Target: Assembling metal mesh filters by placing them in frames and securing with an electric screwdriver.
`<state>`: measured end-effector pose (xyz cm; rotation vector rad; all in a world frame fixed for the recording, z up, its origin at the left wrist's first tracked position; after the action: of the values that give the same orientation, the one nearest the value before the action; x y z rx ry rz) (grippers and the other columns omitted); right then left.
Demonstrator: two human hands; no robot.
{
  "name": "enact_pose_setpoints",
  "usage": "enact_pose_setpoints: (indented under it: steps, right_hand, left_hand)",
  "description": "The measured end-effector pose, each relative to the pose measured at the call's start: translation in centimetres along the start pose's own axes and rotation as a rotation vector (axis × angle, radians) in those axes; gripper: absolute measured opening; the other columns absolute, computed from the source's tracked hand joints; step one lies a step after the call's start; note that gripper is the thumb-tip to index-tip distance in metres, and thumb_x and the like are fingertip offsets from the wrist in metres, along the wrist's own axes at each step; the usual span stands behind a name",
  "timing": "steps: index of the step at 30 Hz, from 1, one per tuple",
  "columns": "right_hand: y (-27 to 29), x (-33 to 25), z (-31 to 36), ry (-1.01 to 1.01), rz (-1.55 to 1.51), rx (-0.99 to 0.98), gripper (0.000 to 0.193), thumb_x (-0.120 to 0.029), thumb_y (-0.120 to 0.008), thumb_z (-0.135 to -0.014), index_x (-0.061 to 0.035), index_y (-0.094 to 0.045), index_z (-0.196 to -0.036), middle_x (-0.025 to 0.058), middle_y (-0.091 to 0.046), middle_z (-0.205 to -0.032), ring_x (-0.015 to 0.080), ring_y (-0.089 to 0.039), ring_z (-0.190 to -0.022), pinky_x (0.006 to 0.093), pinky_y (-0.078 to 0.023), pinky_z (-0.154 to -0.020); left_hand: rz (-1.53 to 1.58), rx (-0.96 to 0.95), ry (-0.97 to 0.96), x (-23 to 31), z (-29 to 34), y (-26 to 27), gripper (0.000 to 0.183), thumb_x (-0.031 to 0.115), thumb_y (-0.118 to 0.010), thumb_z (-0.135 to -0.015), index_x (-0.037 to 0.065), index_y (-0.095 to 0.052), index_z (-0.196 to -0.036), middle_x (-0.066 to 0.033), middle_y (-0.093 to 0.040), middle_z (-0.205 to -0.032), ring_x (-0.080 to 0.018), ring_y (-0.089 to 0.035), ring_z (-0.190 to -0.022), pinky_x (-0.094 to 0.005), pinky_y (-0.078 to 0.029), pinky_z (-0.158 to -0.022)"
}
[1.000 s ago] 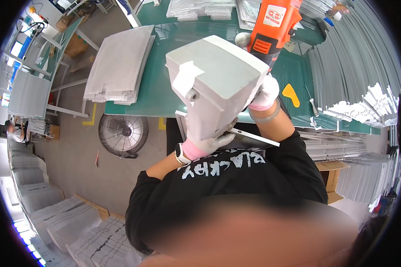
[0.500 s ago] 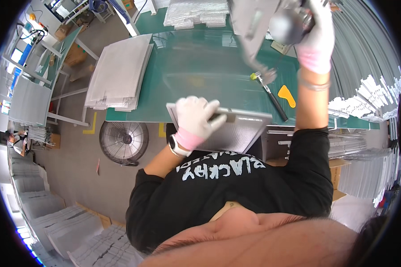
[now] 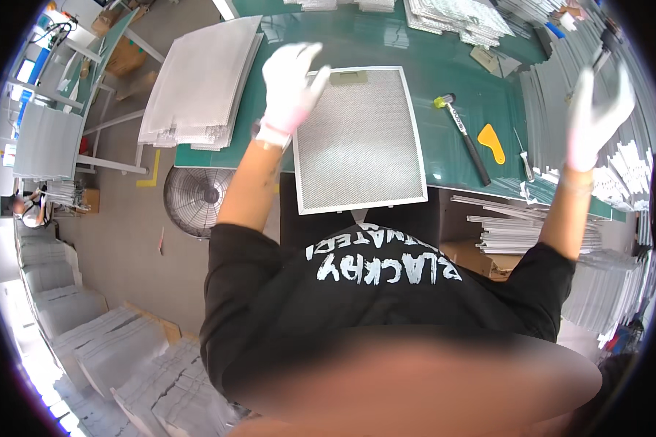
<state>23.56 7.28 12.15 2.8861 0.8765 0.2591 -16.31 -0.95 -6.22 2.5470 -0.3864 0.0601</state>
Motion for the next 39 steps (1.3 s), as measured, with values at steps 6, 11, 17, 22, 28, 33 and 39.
enact_pose_setpoints:
  steps: [6,11,17,22,28,33,39]
  right_hand:
    - [1.0,-1.9,22.6,-0.123,-0.026,-0.974,0.054,-0.017,-0.072,-0.08,-0.0099,-0.058,-0.132,0.0189,-0.054,-0.129,0.038,-0.05,-0.121,0.0493,-0.041,-0.101]
    - [-0.5,-3.1,27.2,-0.288,0.102,-1.342,0.056,-0.015,-0.059,-0.09,-0.0082,-0.045,-0.144,0.022,-0.058,-0.12,0.04,-0.061,-0.103,0.0481,-0.052,-0.087]
    - [-4.3,-5.7,24.6,-0.58,-0.48,-1.199,0.052,-0.008,-0.045,-0.097,-0.0063,-0.038,-0.148,0.0303,-0.062,-0.104,0.0398,-0.066,-0.089,0.0467,-0.053,-0.078]
    - [-9.6,-8.4,25.5,-0.442,-0.601,-0.951,0.049,-0.012,-0.043,-0.1,-0.0116,-0.04,-0.149,0.0278,-0.067,-0.101,0.0475,-0.064,-0.087,0.0535,-0.05,-0.077]
    - [-9.9,-9.4,25.5,-0.519,-0.353,-1.275,0.052,-0.011,-0.045,-0.1,-0.0147,-0.038,-0.152,0.0256,-0.066,-0.088,0.0441,-0.064,-0.079,0.0526,-0.05,-0.071]
    - [-10.1,-8.7,24.8,-0.392,-0.353,-1.2,0.058,-0.008,-0.046,-0.098,-0.0227,-0.035,-0.154,0.0248,-0.065,-0.085,0.0436,-0.063,-0.078,0.0525,-0.049,-0.07]
    - [-10.6,-9.3,24.8,-0.433,-0.253,-1.357,0.055,-0.009,-0.045,-0.1,-0.0219,-0.038,-0.152,0.0236,-0.065,-0.087,0.0437,-0.063,-0.08,0.0516,-0.05,-0.07]
  left_hand:
    - [0.159,-0.315,0.475,1.7,15.5,7.7,0.03,0.016,-0.072,-0.087,0.005,-0.066,-0.115,-0.0127,-0.066,-0.107,-0.0298,-0.061,-0.103,-0.0413,-0.046,-0.092]
    - [0.867,-0.355,1.27,6.2,28.1,9.2,0.05,0.007,-0.055,-0.098,0.001,-0.042,-0.146,-0.0049,-0.061,-0.113,-0.0088,-0.057,-0.092,-0.0251,-0.047,-0.084]
    - [0.985,-0.531,1.38,8.9,30.3,7.7,0.047,0.016,-0.04,-0.105,0.002,-0.039,-0.149,-0.0033,-0.061,-0.115,-0.0103,-0.059,-0.09,-0.0262,-0.048,-0.083]
    - [0.939,-0.525,1.31,8.2,29.3,6.6,0.044,0.025,-0.04,-0.107,0.0,-0.047,-0.143,-0.0055,-0.065,-0.111,-0.012,-0.062,-0.09,-0.0266,-0.049,-0.08]
    - [0.927,-0.517,1.416,8.0,30.7,8.2,0.04,0.022,-0.044,-0.107,0.001,-0.051,-0.14,-0.0059,-0.066,-0.114,-0.0102,-0.06,-0.088,-0.0258,-0.049,-0.079]
    - [0.98,-0.518,1.475,8.3,30.8,7.9,0.039,0.023,-0.043,-0.107,0.0,-0.052,-0.138,-0.0062,-0.067,-0.11,-0.0106,-0.062,-0.088,-0.0257,-0.05,-0.079]
    - [0.975,-0.504,1.45,8.2,30.9,7.4,0.039,0.022,-0.043,-0.107,-0.001,-0.052,-0.137,-0.0071,-0.068,-0.11,-0.0108,-0.063,-0.088,-0.026,-0.05,-0.078]
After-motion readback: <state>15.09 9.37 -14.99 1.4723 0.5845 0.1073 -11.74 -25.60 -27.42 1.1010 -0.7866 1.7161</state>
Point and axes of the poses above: each hand's wrist, its own z-axis away from the middle knuckle, its own y-axis out of the back of the hand, x = y × z, the point moved 3 cm from there along -z, towards the middle knuckle
